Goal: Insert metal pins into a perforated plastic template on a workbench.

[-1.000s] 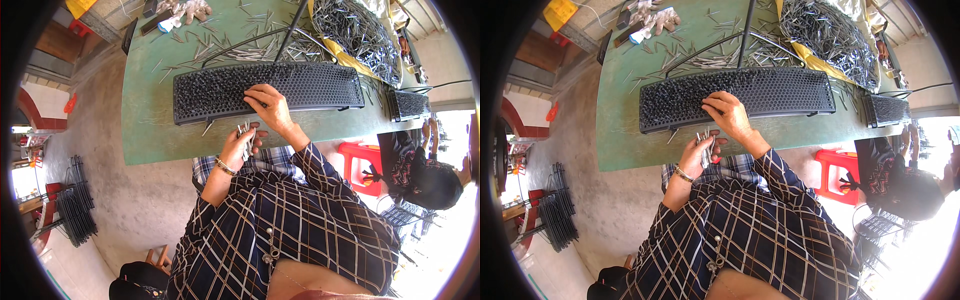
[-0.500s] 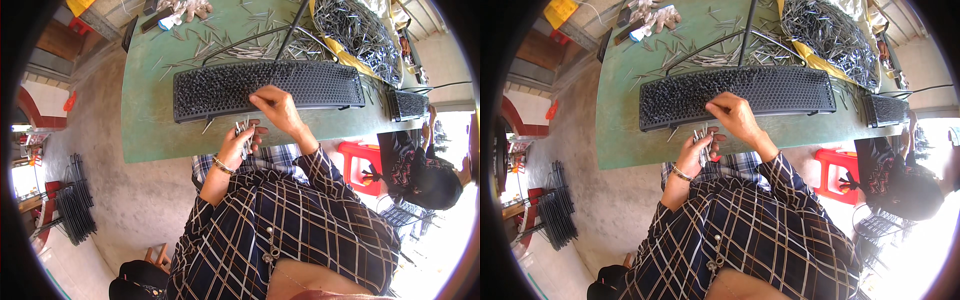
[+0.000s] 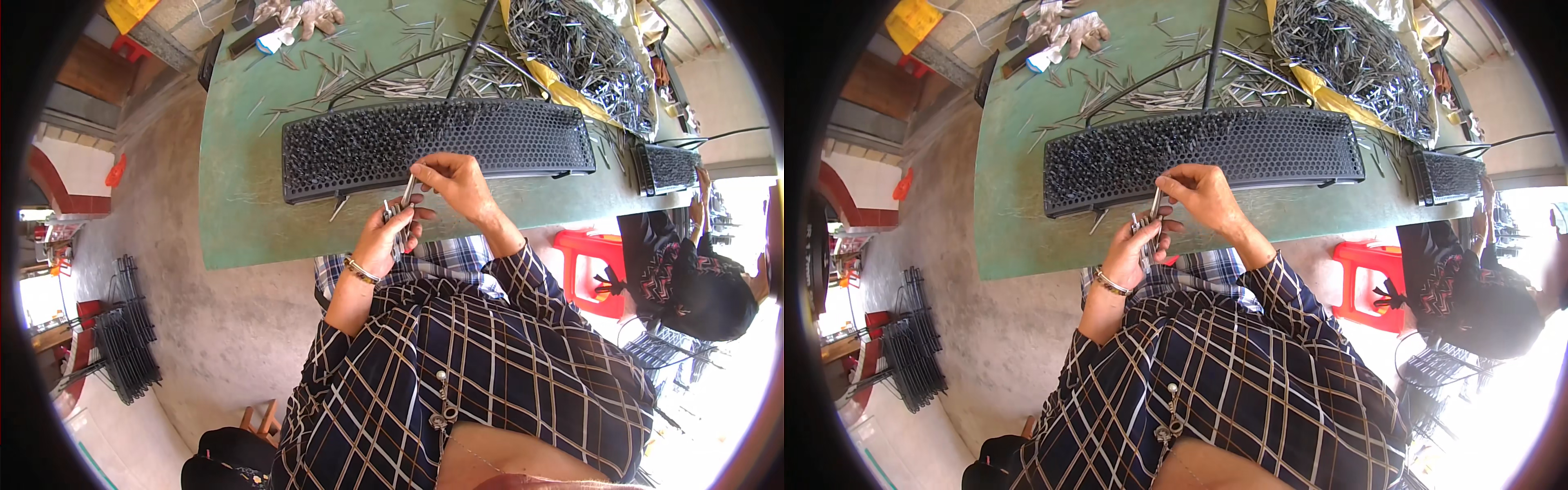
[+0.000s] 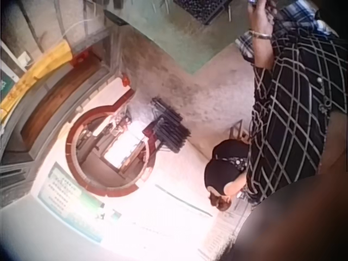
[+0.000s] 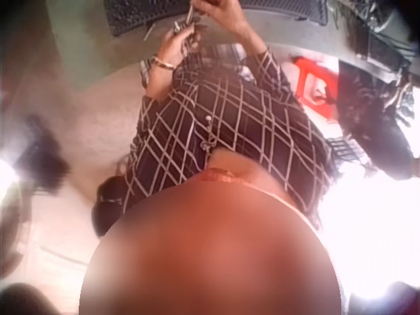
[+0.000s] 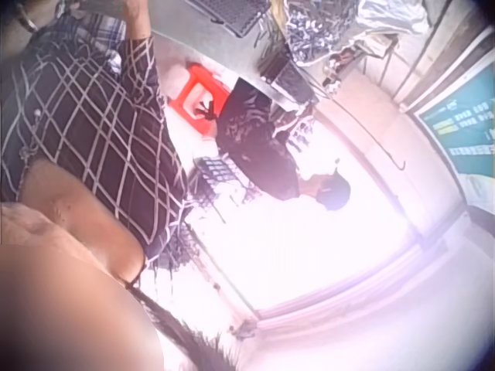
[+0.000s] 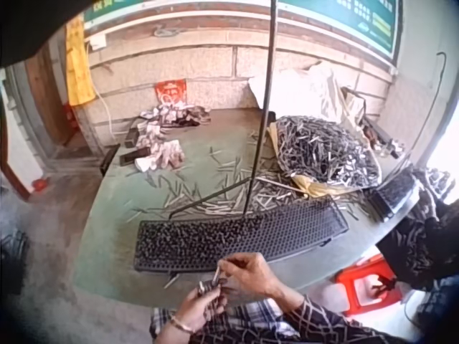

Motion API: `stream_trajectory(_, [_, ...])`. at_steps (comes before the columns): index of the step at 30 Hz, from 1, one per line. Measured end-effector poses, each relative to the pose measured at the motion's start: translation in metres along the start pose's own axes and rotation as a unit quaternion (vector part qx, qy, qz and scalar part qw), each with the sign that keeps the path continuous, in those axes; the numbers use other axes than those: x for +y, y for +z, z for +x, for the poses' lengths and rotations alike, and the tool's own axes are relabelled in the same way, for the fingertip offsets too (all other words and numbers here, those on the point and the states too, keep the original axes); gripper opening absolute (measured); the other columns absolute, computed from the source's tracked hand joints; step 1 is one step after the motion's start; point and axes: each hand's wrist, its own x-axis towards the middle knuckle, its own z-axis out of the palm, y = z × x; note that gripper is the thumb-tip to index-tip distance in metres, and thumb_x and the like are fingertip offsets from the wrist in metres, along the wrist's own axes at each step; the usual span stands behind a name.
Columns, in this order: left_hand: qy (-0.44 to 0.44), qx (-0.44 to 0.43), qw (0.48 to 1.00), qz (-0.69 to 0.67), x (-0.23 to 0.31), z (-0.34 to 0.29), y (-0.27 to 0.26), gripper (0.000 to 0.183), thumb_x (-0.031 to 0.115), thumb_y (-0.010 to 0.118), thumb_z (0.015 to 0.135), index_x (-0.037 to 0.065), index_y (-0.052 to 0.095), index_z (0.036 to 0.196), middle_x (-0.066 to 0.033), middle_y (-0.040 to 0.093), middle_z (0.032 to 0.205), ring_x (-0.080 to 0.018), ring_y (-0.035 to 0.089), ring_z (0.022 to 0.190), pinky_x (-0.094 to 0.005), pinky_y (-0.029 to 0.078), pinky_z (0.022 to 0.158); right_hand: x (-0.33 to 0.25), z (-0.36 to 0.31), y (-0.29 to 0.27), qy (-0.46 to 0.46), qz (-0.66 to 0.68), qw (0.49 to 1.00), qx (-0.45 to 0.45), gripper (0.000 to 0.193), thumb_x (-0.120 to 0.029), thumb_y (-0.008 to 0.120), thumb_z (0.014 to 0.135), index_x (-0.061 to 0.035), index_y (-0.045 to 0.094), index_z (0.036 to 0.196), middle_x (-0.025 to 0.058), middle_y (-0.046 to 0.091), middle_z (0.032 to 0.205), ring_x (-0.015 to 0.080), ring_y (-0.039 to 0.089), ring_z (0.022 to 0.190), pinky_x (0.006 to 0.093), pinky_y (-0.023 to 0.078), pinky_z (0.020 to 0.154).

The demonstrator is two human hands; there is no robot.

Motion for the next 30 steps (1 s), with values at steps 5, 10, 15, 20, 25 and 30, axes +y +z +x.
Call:
stream_trajectory(5, [0.004,0.050,0.999,-0.015,0.001,0.002,0.002,0.029,0.019,0.053,0.093,0.004,0.052,0.117,-0.0126,0.064,0.095,-0.0078,0.052,0.064,-0.0196,0.040,0.048,-0.006,0.006,0.000,-0.001,-0.025,1.000,0.014,0.024,-0.018,0.064,0.086,0.0040,0.066,0.096,0.0058,0.066,0.078,0.0072,0.059,0.067,0.0215,0.046,0.058])
stream_trajectory(10, [0.015,0.120,0.993,-0.009,-0.004,0.005,-0.002,0.024,0.023,0.053,0.093,0.007,0.054,0.111,-0.0119,0.064,0.089,-0.0073,0.048,0.058,-0.0187,0.036,0.045,0.009,0.011,0.000,-0.016,-0.033,0.999,-0.017,0.023,-0.017,0.064,0.086,0.0039,0.066,0.097,0.0066,0.067,0.077,0.0080,0.060,0.066,0.0222,0.048,0.059])
stream_trajectory(15, [0.032,0.137,0.990,-0.022,-0.010,0.005,-0.012,0.023,0.022,0.052,0.093,0.005,0.056,0.109,-0.0117,0.065,0.086,-0.0072,0.050,0.056,-0.0192,0.037,0.043,0.000,0.010,0.005,-0.015,0.016,0.998,0.065,0.023,-0.017,0.065,0.085,0.0038,0.066,0.096,0.0064,0.067,0.076,0.0080,0.061,0.066,0.0224,0.049,0.060])
stream_trajectory(20, [0.032,0.141,0.989,-0.021,-0.013,-0.001,-0.015,0.022,0.021,0.051,0.094,0.003,0.058,0.105,-0.0120,0.065,0.085,-0.0074,0.050,0.055,-0.0196,0.037,0.041,0.000,0.020,0.010,-0.110,0.009,0.988,0.110,0.020,-0.015,0.066,0.085,0.0010,0.066,0.097,0.0053,0.068,0.081,0.0066,0.060,0.069,0.0219,0.049,0.062])
stream_trajectory(25, [0.016,0.147,0.989,0.001,-0.011,-0.005,-0.010,0.022,0.020,0.051,0.093,0.003,0.058,0.105,-0.0120,0.064,0.085,-0.0075,0.050,0.055,-0.0198,0.037,0.041,0.006,0.023,0.011,-0.147,-0.106,0.978,0.106,0.018,-0.013,0.066,0.084,-0.0010,0.066,0.097,0.0064,0.067,0.081,0.0081,0.060,0.067,0.0233,0.048,0.061])
stream_trajectory(30, [0.012,0.132,0.991,0.010,-0.009,-0.004,-0.009,0.023,0.021,0.052,0.093,0.003,0.059,0.105,-0.0114,0.064,0.085,-0.0073,0.049,0.055,-0.0197,0.037,0.041,0.004,0.024,0.010,-0.244,-0.160,0.954,0.071,0.014,-0.010,0.066,0.081,-0.0008,0.065,0.093,0.0091,0.065,0.082,0.0190,0.062,0.068,0.0290,0.049,0.061])
